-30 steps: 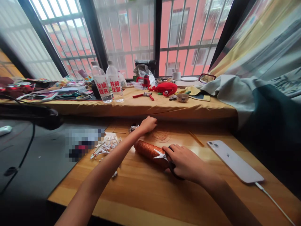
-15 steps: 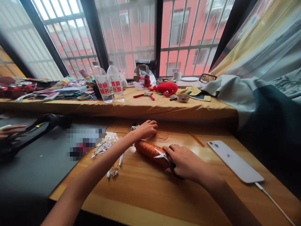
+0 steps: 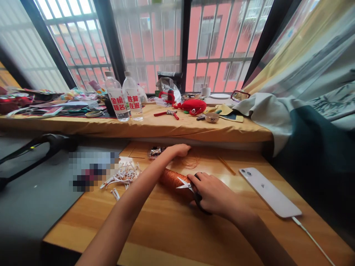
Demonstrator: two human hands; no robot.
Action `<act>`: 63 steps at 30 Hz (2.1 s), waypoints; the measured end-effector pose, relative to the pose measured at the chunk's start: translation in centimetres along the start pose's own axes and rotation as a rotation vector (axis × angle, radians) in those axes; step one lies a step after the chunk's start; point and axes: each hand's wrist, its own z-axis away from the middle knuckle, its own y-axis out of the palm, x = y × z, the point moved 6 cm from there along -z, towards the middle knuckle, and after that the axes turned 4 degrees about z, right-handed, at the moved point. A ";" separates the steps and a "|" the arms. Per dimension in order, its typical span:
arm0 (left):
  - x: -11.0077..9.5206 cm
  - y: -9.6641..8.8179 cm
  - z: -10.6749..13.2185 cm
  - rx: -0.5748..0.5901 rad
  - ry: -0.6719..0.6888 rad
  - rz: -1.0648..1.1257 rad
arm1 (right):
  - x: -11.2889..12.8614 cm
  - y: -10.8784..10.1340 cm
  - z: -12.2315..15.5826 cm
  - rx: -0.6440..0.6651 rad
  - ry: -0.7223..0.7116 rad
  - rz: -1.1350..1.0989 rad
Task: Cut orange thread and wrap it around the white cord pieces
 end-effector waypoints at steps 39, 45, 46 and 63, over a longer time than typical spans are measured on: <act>-4.3 0.0 17.4 -0.137 0.071 0.240 | -2.7 1.6 -1.7 0.068 -0.067 -0.568; -5.3 0.3 18.1 -0.260 0.166 0.062 | -3.4 2.4 -2.2 0.068 -0.025 -0.698; -5.4 0.5 18.2 -0.279 0.176 0.041 | -3.4 2.4 -2.2 0.066 -0.025 -0.694; -3.7 0.1 17.5 -0.216 0.131 0.229 | -3.5 2.8 -2.6 0.004 -0.032 -0.653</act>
